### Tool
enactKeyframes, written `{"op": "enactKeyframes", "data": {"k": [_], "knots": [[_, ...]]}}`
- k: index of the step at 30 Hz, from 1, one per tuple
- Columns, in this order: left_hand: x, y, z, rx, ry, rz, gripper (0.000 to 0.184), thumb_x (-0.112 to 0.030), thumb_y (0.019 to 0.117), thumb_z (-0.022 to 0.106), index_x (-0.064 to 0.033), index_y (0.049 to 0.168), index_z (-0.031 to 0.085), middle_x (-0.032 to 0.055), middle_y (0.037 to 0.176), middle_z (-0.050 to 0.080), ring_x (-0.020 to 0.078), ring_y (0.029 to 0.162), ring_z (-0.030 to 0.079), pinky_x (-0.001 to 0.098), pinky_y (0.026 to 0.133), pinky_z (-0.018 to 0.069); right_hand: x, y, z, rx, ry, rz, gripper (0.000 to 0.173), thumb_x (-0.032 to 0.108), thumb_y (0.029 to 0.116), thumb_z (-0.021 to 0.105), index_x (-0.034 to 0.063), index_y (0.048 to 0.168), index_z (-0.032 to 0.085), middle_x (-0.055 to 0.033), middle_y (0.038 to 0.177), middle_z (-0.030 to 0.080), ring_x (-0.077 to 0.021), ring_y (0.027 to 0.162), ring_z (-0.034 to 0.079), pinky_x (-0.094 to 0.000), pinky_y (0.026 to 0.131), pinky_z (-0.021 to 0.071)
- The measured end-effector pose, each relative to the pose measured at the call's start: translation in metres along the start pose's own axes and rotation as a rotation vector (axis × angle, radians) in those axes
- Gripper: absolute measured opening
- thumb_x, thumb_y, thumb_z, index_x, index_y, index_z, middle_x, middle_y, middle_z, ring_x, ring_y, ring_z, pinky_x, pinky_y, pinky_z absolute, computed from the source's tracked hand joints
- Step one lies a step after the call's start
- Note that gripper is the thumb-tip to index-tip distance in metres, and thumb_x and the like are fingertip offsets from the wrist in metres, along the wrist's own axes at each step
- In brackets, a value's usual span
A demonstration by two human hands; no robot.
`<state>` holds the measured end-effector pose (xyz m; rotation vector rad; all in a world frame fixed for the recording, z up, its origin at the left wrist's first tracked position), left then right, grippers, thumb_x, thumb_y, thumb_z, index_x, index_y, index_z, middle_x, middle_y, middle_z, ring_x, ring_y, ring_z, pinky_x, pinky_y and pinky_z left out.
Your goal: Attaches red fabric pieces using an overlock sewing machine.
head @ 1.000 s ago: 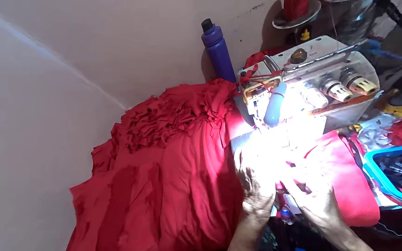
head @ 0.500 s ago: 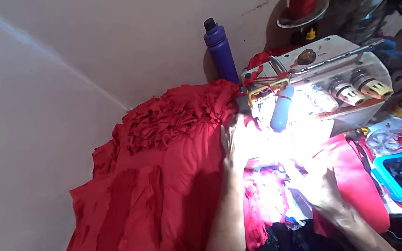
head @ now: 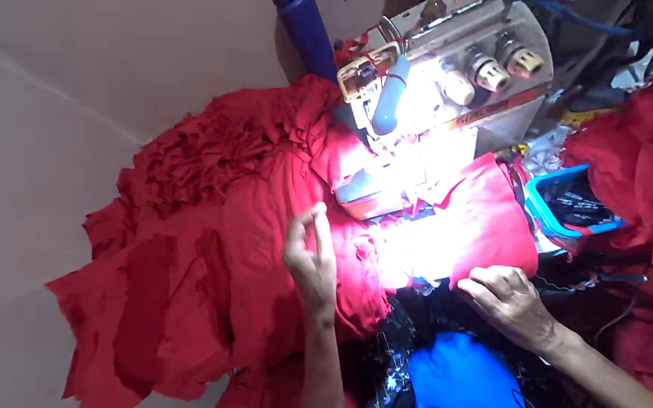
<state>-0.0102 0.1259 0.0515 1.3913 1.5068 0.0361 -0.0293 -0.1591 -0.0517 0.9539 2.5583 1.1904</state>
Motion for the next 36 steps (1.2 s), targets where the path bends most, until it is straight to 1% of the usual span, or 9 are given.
{"op": "enactKeyframes", "data": {"k": [4, 14, 18, 25, 27, 29, 31, 33, 36], "knots": [[-0.022, -0.063, -0.006, -0.019, -0.138, 0.008, 0.017, -0.002, 0.0922, 0.059, 0.0086, 0.097, 0.072, 0.0112, 0.098, 0.073, 0.0069, 0.098, 0.069, 0.0206, 0.091, 0.0549, -0.004, -0.003, -0.006, -0.052, 0.131, 0.014, 0.015, 0.010, 0.1028, 0.057, 0.0088, 0.108, 0.071, -0.0124, 0.100, 0.072, -0.0278, 0.096, 0.066, -0.0337, 0.088, 0.0516], [-0.052, -0.114, 0.032, 0.241, -0.292, 0.000, 0.014, 0.001, 0.0872, 0.066, 0.0033, 0.096, 0.077, 0.0106, 0.097, 0.075, 0.0065, 0.099, 0.069, 0.0182, 0.093, 0.0530, -0.014, 0.000, -0.025, 0.084, 0.531, 0.313, 0.015, 0.024, 0.0890, 0.066, 0.0131, 0.082, 0.073, -0.0023, 0.089, 0.070, -0.0138, 0.099, 0.061, -0.0252, 0.091, 0.0431], [-0.057, -0.121, 0.050, 0.337, -0.378, 0.078, 0.013, 0.003, 0.0870, 0.066, 0.0045, 0.095, 0.076, 0.0137, 0.096, 0.075, 0.0123, 0.096, 0.071, 0.0219, 0.091, 0.0551, -0.021, -0.002, -0.029, 0.157, 0.664, 0.340, 0.016, 0.027, 0.0910, 0.068, 0.0137, 0.088, 0.077, -0.0007, 0.097, 0.070, -0.0062, 0.103, 0.058, -0.0180, 0.092, 0.0409], [-0.073, -0.094, 0.080, 0.325, -0.170, 0.093, 0.015, -0.002, 0.0899, 0.065, 0.0055, 0.098, 0.074, 0.0162, 0.091, 0.073, 0.0189, 0.086, 0.071, 0.0297, 0.083, 0.0565, -0.020, 0.004, -0.033, 0.157, 0.559, 0.354, 0.030, 0.036, 0.0981, 0.061, 0.0130, 0.104, 0.079, -0.0081, 0.114, 0.072, -0.0159, 0.110, 0.063, -0.0294, 0.097, 0.0465], [-0.080, -0.071, 0.095, 0.362, -0.070, 0.043, 0.019, -0.007, 0.0955, 0.062, 0.0041, 0.106, 0.074, 0.0181, 0.095, 0.072, 0.0271, 0.090, 0.070, 0.0411, 0.082, 0.0548, -0.021, 0.007, -0.035, 0.130, 0.484, 0.369, 0.029, 0.034, 0.0984, 0.060, 0.0124, 0.101, 0.080, -0.0083, 0.110, 0.073, -0.0189, 0.107, 0.064, -0.0340, 0.094, 0.0481], [-0.082, -0.053, 0.116, 0.503, -0.025, -0.074, 0.032, -0.018, 0.1043, 0.056, 0.0019, 0.128, 0.063, 0.0205, 0.111, 0.069, 0.0321, 0.103, 0.066, 0.0492, 0.089, 0.0507, -0.025, 0.009, -0.036, 0.101, 0.419, 0.396, 0.028, 0.030, 0.0983, 0.059, 0.0102, 0.097, 0.079, -0.0095, 0.107, 0.073, -0.0216, 0.104, 0.065, -0.0360, 0.092, 0.0494], [-0.083, -0.045, 0.138, 0.514, 0.028, -0.142, 0.043, -0.029, 0.1039, 0.059, -0.0017, 0.137, 0.056, 0.0210, 0.119, 0.066, 0.0345, 0.107, 0.065, 0.0525, 0.088, 0.0517, -0.028, 0.006, -0.034, 0.086, 0.361, 0.411, 0.027, 0.026, 0.0969, 0.059, 0.0079, 0.095, 0.079, -0.0117, 0.105, 0.073, -0.0254, 0.102, 0.067, -0.0383, 0.090, 0.0515], [-0.084, -0.049, 0.155, 0.469, 0.033, -0.185, 0.055, -0.030, 0.1002, 0.063, 0.0022, 0.144, 0.051, 0.0262, 0.137, 0.058, 0.0395, 0.125, 0.057, 0.0558, 0.102, 0.0448, -0.029, 0.003, -0.030, 0.065, 0.338, 0.420, 0.026, 0.024, 0.0952, 0.059, 0.0064, 0.093, 0.078, -0.0133, 0.105, 0.073, -0.0273, 0.101, 0.068, -0.0399, 0.090, 0.0526], [-0.084, -0.052, 0.165, 0.454, 0.066, -0.322, 0.068, -0.036, 0.0968, 0.068, 0.0003, 0.149, 0.044, 0.0278, 0.133, 0.058, 0.0415, 0.121, 0.058, 0.0582, 0.097, 0.0462, -0.031, 0.001, -0.026, 0.012, 0.370, 0.459, 0.023, 0.022, 0.0920, 0.061, 0.0055, 0.088, 0.077, -0.0137, 0.102, 0.074, -0.0247, 0.100, 0.068, -0.0374, 0.089, 0.0514]]}}
Point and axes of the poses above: each hand's wrist, its own y-axis towards the middle knuckle, its own z-axis out of the palm, x = y × z, the point moved 4 cm from there along y, towards the middle knuckle
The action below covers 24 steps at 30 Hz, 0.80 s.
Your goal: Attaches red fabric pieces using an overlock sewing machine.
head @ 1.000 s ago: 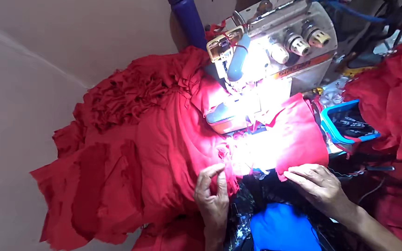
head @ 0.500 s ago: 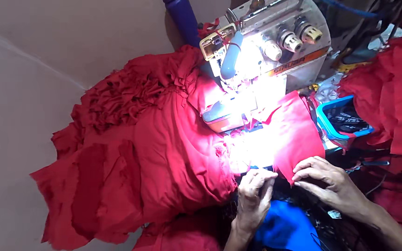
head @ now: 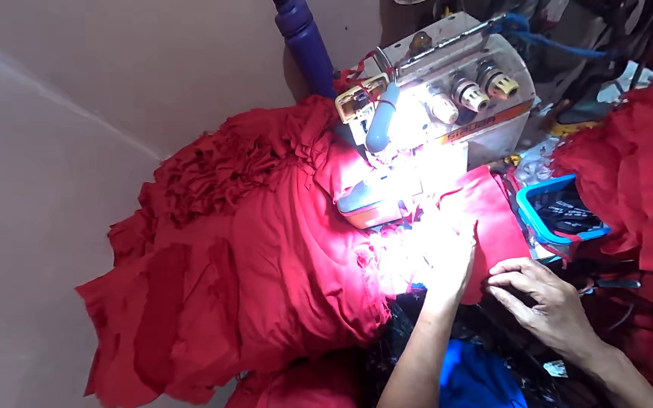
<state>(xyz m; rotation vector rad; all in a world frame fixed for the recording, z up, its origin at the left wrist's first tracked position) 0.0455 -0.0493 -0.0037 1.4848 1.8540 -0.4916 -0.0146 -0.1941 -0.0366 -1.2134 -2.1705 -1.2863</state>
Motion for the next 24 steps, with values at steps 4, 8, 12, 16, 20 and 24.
{"op": "enactKeyframes", "data": {"k": [4, 8, 12, 16, 20, 24], "knots": [[-0.005, 0.001, -0.001, -0.080, -0.152, 0.055, 0.056, -0.025, 0.0953, 0.070, -0.0065, 0.144, 0.049, 0.0176, 0.118, 0.066, 0.0300, 0.103, 0.064, 0.0487, 0.084, 0.0522, -0.005, 0.005, 0.000, 0.005, 0.091, 0.039, 0.024, 0.025, 0.0894, 0.064, 0.0049, 0.084, 0.076, -0.0116, 0.098, 0.071, -0.0139, 0.097, 0.065, -0.0237, 0.086, 0.0498], [-0.018, -0.003, -0.005, -0.063, -0.275, 0.185, 0.051, -0.014, 0.0953, 0.068, -0.0013, 0.141, 0.050, 0.0157, 0.112, 0.069, 0.0235, 0.095, 0.067, 0.0423, 0.080, 0.0550, -0.006, 0.004, 0.000, 0.014, 0.104, 0.052, 0.027, 0.029, 0.0914, 0.065, 0.0057, 0.083, 0.075, -0.0112, 0.096, 0.071, -0.0140, 0.095, 0.066, -0.0255, 0.085, 0.0504], [-0.029, -0.012, -0.027, -0.053, -0.448, 0.306, 0.047, -0.005, 0.0937, 0.068, 0.0000, 0.138, 0.053, 0.0172, 0.116, 0.067, 0.0211, 0.098, 0.068, 0.0356, 0.082, 0.0571, -0.003, 0.000, -0.007, -0.062, 0.149, 0.008, 0.027, 0.029, 0.0975, 0.063, 0.0054, 0.093, 0.076, -0.0103, 0.098, 0.071, -0.0096, 0.101, 0.064, -0.0203, 0.092, 0.0480], [-0.037, -0.039, -0.077, 0.010, -0.555, 0.245, 0.051, -0.003, 0.0922, 0.069, -0.0065, 0.140, 0.053, 0.0131, 0.128, 0.063, 0.0162, 0.101, 0.069, 0.0323, 0.081, 0.0592, 0.006, 0.006, -0.019, -0.221, 0.107, 0.012, 0.052, 0.040, 0.0919, 0.071, -0.0055, 0.113, 0.060, -0.0219, 0.108, 0.063, -0.0150, 0.104, 0.057, -0.0241, 0.090, 0.0457], [-0.028, -0.073, -0.134, -0.145, -0.693, 0.386, 0.044, 0.006, 0.0848, 0.067, 0.0062, 0.127, 0.055, 0.0119, 0.116, 0.066, 0.0074, 0.101, 0.068, 0.0240, 0.086, 0.0587, 0.034, 0.022, 0.001, -0.068, 0.447, 0.053, 0.087, 0.046, 0.0831, 0.081, 0.0002, 0.145, 0.040, -0.0018, 0.136, 0.059, 0.0026, 0.126, 0.054, -0.0190, 0.109, 0.0450], [-0.002, -0.088, -0.184, -0.266, -0.707, 0.464, 0.036, 0.000, 0.0906, 0.067, -0.0071, 0.124, 0.056, -0.0062, 0.116, 0.065, -0.0032, 0.105, 0.064, 0.0188, 0.092, 0.0553, 0.084, 0.041, 0.037, 0.255, 0.794, -0.072, 0.026, 0.032, 0.0943, 0.073, 0.0311, 0.120, 0.068, 0.0259, 0.113, 0.070, 0.0099, 0.106, 0.064, -0.0147, 0.094, 0.0553]]}}
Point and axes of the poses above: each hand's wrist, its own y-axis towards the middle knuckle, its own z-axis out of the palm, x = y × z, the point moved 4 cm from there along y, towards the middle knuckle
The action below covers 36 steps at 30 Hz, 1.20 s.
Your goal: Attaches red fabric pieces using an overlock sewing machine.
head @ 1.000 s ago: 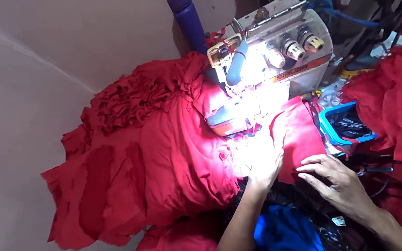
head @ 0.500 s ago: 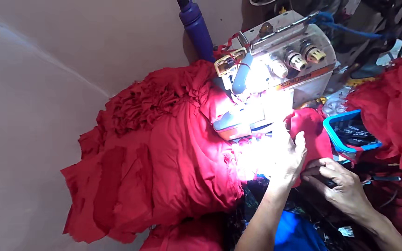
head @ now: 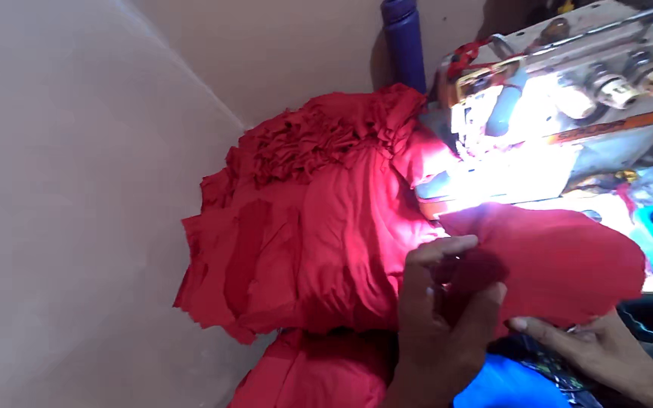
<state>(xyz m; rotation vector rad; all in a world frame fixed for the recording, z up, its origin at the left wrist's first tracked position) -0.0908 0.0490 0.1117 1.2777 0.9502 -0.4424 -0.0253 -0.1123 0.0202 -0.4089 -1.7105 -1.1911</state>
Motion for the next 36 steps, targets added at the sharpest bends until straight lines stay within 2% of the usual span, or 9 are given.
{"op": "enactKeyframes", "data": {"k": [6, 10, 13, 16, 21, 27, 30, 33, 36], "knots": [[0.004, 0.021, -0.074, -0.171, 0.178, 0.035, 0.047, -0.002, 0.0915, 0.068, -0.0181, 0.132, 0.051, -0.0136, 0.123, 0.062, -0.0038, 0.106, 0.063, 0.0193, 0.089, 0.0565, 0.003, 0.044, 0.063, 0.227, 0.180, 0.164, 0.022, 0.022, 0.0976, 0.068, 0.0191, 0.119, 0.063, 0.0208, 0.107, 0.072, 0.0083, 0.099, 0.067, -0.0150, 0.089, 0.0577], [0.097, -0.002, -0.109, -0.303, 0.580, -0.248, 0.071, 0.001, 0.0860, 0.070, 0.0048, 0.150, 0.038, 0.0247, 0.148, 0.047, 0.0307, 0.129, 0.055, 0.0426, 0.104, 0.0493, -0.047, 0.042, 0.077, 0.190, 0.143, 0.774, 0.039, 0.011, 0.0928, 0.069, 0.0040, 0.128, 0.055, 0.0040, 0.099, 0.072, -0.0012, 0.087, 0.071, -0.0197, 0.079, 0.0599], [0.127, -0.044, -0.118, -0.356, 0.779, -0.220, 0.059, -0.001, 0.0849, 0.070, 0.0171, 0.136, 0.047, 0.0354, 0.130, 0.057, 0.0416, 0.120, 0.058, 0.0476, 0.103, 0.0484, -0.058, 0.035, 0.072, 0.116, 0.161, 0.857, 0.039, 0.010, 0.0918, 0.069, 0.0062, 0.129, 0.056, 0.0031, 0.098, 0.074, -0.0044, 0.084, 0.073, -0.0212, 0.076, 0.0614], [0.105, -0.084, -0.105, -0.365, 0.771, -0.072, 0.037, -0.007, 0.0862, 0.067, 0.0127, 0.116, 0.061, 0.0267, 0.116, 0.066, 0.0271, 0.111, 0.064, 0.0348, 0.094, 0.0527, -0.057, 0.027, 0.066, 0.128, 0.152, 0.796, 0.045, 0.011, 0.0911, 0.068, 0.0068, 0.134, 0.054, 0.0062, 0.099, 0.075, -0.0021, 0.087, 0.072, -0.0192, 0.079, 0.0606], [0.109, -0.138, -0.075, -0.104, 0.869, 0.157, 0.022, -0.033, 0.0908, 0.071, -0.0223, 0.109, 0.065, 0.0038, 0.120, 0.061, 0.0166, 0.122, 0.053, 0.0284, 0.107, 0.0387, -0.058, 0.015, 0.066, 0.111, 0.026, 0.657, 0.044, 0.020, 0.0916, 0.068, 0.0064, 0.130, 0.051, 0.0081, 0.096, 0.073, -0.0001, 0.083, 0.071, -0.0182, 0.075, 0.0603], [0.105, -0.151, -0.087, -0.102, 0.942, 0.228, 0.007, -0.019, 0.1003, 0.062, -0.0205, 0.105, 0.067, 0.0001, 0.112, 0.065, 0.0122, 0.112, 0.059, 0.0275, 0.102, 0.0429, -0.060, 0.006, 0.059, 0.087, 0.072, 0.627, 0.026, 0.012, 0.0931, 0.065, 0.0089, 0.118, 0.056, 0.0105, 0.082, 0.070, 0.0013, 0.069, 0.067, -0.0151, 0.062, 0.0562], [0.095, -0.151, -0.089, -0.050, 0.945, 0.197, 0.009, -0.018, 0.1003, 0.063, -0.0180, 0.103, 0.072, 0.0000, 0.105, 0.069, 0.0120, 0.109, 0.061, 0.0286, 0.100, 0.0428, -0.055, 0.000, 0.053, 0.085, -0.287, 0.383, 0.031, 0.027, 0.0950, 0.063, 0.0025, 0.115, 0.063, 0.0050, 0.087, 0.070, 0.0026, 0.072, 0.065, -0.0143, 0.065, 0.0553], [0.086, -0.148, -0.090, -0.013, 0.901, 0.148, 0.009, -0.018, 0.0971, 0.066, -0.0176, 0.094, 0.075, -0.0005, 0.097, 0.071, 0.0118, 0.103, 0.063, 0.0297, 0.099, 0.0420, -0.033, -0.003, 0.052, 0.026, -0.772, 0.110, 0.040, 0.032, 0.0985, 0.057, -0.0016, 0.117, 0.069, -0.0153, 0.094, 0.073, -0.0250, 0.076, 0.071, -0.0429, 0.067, 0.0570], [0.082, -0.140, -0.091, 0.070, 0.819, 0.058, 0.006, -0.018, 0.0877, 0.072, -0.0169, 0.084, 0.076, 0.0004, 0.091, 0.073, 0.0147, 0.100, 0.065, 0.0321, 0.096, 0.0429, -0.010, 0.000, 0.057, 0.028, -0.822, -0.038, 0.030, 0.026, 0.0991, 0.058, 0.0017, 0.104, 0.074, -0.0172, 0.098, 0.073, -0.0257, 0.077, 0.069, -0.0371, 0.065, 0.0548]]}}
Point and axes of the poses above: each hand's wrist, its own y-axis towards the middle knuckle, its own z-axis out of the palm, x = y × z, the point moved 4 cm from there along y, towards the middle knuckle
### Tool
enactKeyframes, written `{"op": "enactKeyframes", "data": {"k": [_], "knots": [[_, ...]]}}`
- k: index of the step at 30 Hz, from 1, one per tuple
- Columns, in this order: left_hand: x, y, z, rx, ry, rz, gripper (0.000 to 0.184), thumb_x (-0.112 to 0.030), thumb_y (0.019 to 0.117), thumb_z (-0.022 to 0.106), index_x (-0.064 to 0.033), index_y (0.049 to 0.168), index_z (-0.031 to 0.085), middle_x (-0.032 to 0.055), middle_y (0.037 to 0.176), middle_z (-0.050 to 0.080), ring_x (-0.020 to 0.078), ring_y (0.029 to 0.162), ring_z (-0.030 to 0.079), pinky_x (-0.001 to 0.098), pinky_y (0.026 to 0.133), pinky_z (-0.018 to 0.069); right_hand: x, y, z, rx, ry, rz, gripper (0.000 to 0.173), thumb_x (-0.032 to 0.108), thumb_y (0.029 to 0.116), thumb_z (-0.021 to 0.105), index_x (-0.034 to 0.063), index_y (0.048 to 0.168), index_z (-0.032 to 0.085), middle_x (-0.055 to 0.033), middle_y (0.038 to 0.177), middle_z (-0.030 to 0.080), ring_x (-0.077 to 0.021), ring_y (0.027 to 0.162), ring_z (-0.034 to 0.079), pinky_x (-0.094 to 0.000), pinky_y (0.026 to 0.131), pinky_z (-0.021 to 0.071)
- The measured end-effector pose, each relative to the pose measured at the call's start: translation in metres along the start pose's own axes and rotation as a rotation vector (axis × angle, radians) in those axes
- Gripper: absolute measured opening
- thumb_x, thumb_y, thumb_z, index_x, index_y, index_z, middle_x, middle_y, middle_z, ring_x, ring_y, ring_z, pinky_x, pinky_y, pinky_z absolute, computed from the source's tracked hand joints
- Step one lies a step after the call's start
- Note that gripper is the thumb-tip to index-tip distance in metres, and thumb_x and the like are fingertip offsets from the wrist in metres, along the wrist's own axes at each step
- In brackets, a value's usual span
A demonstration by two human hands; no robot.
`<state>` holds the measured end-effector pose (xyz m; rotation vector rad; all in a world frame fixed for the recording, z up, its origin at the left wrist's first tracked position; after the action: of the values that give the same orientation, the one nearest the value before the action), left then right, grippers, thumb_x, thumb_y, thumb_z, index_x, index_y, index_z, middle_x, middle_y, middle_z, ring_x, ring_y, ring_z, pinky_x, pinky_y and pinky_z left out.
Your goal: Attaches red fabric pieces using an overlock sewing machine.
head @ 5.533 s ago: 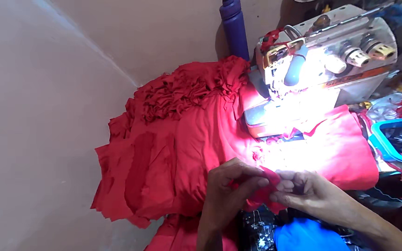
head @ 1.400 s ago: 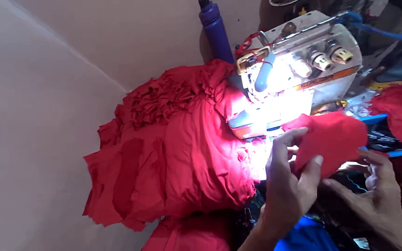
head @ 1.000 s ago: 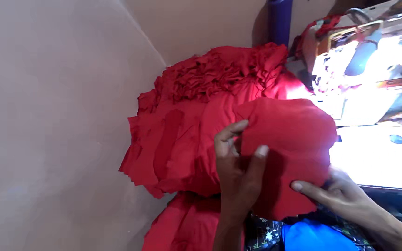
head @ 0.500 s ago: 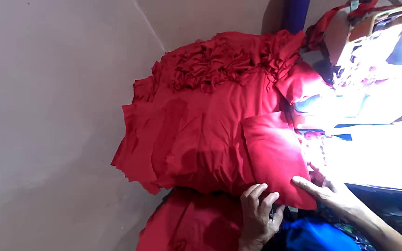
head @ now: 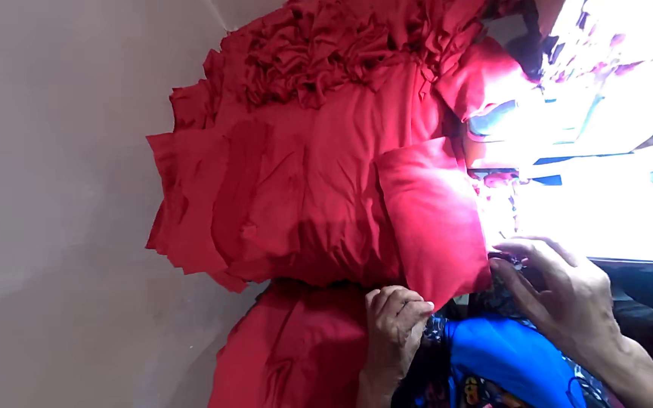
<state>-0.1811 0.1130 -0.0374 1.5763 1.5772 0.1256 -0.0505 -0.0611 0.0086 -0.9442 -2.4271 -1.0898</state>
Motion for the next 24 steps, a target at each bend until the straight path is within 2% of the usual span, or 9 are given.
{"op": "enactKeyframes", "data": {"k": [2, 4, 5, 9, 13, 15, 18, 22, 24], "knots": [[-0.002, 0.009, -0.004, 0.098, -0.096, -0.043, 0.005, -0.020, 0.0845, 0.077, -0.0165, 0.084, 0.080, 0.0008, 0.093, 0.073, 0.0155, 0.102, 0.064, 0.0333, 0.095, 0.0436, 0.012, -0.001, 0.002, 0.097, 0.119, -0.109, 0.028, 0.031, 0.1010, 0.058, 0.0084, 0.099, 0.074, -0.0112, 0.098, 0.072, -0.0209, 0.084, 0.067, -0.0352, 0.071, 0.0535], [-0.008, 0.021, -0.012, 0.135, -0.156, -0.040, 0.011, -0.023, 0.0900, 0.073, -0.0156, 0.087, 0.080, 0.0013, 0.095, 0.073, 0.0142, 0.106, 0.064, 0.0320, 0.098, 0.0433, 0.023, -0.003, 0.012, 0.214, 0.153, -0.223, 0.031, 0.041, 0.1004, 0.058, 0.0141, 0.104, 0.073, -0.0082, 0.103, 0.073, -0.0248, 0.096, 0.067, -0.0422, 0.082, 0.0518], [-0.012, 0.028, -0.016, 0.134, -0.165, -0.020, 0.014, -0.024, 0.0930, 0.071, -0.0142, 0.087, 0.079, 0.0023, 0.096, 0.074, 0.0142, 0.107, 0.065, 0.0315, 0.100, 0.0436, 0.027, -0.004, 0.019, 0.237, 0.114, -0.269, 0.032, 0.044, 0.0996, 0.057, 0.0162, 0.107, 0.071, -0.0074, 0.105, 0.072, -0.0267, 0.099, 0.066, -0.0445, 0.083, 0.0495], [-0.027, 0.050, -0.025, 0.127, -0.038, 0.076, 0.020, -0.024, 0.0985, 0.064, -0.0104, 0.090, 0.075, 0.0033, 0.095, 0.077, 0.0133, 0.103, 0.070, 0.0324, 0.100, 0.0444, 0.037, 0.003, 0.028, 0.085, -0.016, -0.330, 0.025, 0.032, 0.0989, 0.052, 0.0154, 0.100, 0.071, -0.0074, 0.097, 0.073, -0.0261, 0.091, 0.065, -0.0422, 0.079, 0.0444], [-0.025, 0.059, -0.033, 0.092, -0.036, 0.074, 0.020, -0.027, 0.1001, 0.063, -0.0127, 0.092, 0.075, 0.0009, 0.092, 0.075, 0.0080, 0.094, 0.067, 0.0296, 0.095, 0.0430, 0.033, 0.007, 0.025, 0.044, -0.012, -0.312, 0.021, 0.018, 0.0995, 0.052, 0.0132, 0.095, 0.071, -0.0075, 0.091, 0.073, -0.0256, 0.088, 0.067, -0.0416, 0.078, 0.0469], [-0.018, 0.058, -0.038, 0.073, -0.109, 0.036, 0.019, -0.027, 0.0986, 0.066, -0.0121, 0.092, 0.075, -0.0004, 0.089, 0.075, 0.0061, 0.090, 0.066, 0.0271, 0.092, 0.0440, 0.022, 0.005, 0.019, 0.074, 0.062, -0.264, 0.023, 0.017, 0.0996, 0.052, 0.0131, 0.100, 0.074, -0.0067, 0.094, 0.074, -0.0235, 0.089, 0.067, -0.0406, 0.081, 0.0489], [-0.003, 0.054, -0.037, 0.101, -0.294, -0.039, 0.016, -0.025, 0.0955, 0.070, -0.0103, 0.094, 0.077, -0.0010, 0.089, 0.075, 0.0040, 0.091, 0.067, 0.0253, 0.093, 0.0475, 0.006, 0.006, 0.011, 0.156, 0.237, -0.213, 0.025, 0.017, 0.0992, 0.053, 0.0119, 0.102, 0.077, -0.0039, 0.092, 0.075, -0.0150, 0.087, 0.067, -0.0312, 0.079, 0.0496], [0.019, 0.088, -0.027, 0.181, -0.423, -0.168, 0.011, -0.006, 0.0905, 0.070, 0.0016, 0.097, 0.076, 0.0055, 0.093, 0.075, 0.0040, 0.090, 0.069, 0.0228, 0.087, 0.0555, -0.003, 0.040, 0.003, 0.248, 0.348, -0.160, 0.020, 0.017, 0.0941, 0.059, 0.0092, 0.098, 0.077, 0.0000, 0.090, 0.074, -0.0049, 0.085, 0.068, -0.0235, 0.078, 0.0548], [0.027, 0.122, -0.029, 0.154, -0.407, -0.188, 0.013, -0.003, 0.0928, 0.068, 0.0039, 0.101, 0.073, 0.0076, 0.098, 0.073, 0.0061, 0.089, 0.068, 0.0251, 0.084, 0.0564, -0.001, 0.078, -0.005, 0.224, 0.350, -0.148, 0.017, 0.011, 0.0910, 0.062, 0.0065, 0.098, 0.076, -0.0020, 0.092, 0.074, -0.0074, 0.084, 0.069, -0.0299, 0.078, 0.0562]]}}
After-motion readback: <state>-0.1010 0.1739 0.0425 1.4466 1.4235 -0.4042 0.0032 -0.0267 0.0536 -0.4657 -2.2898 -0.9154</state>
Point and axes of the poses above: each hand's wrist, its own y-axis towards the middle knuckle, its own z-axis out of the palm, x = y × z, the point moved 4 cm from there along y, towards the middle knuckle
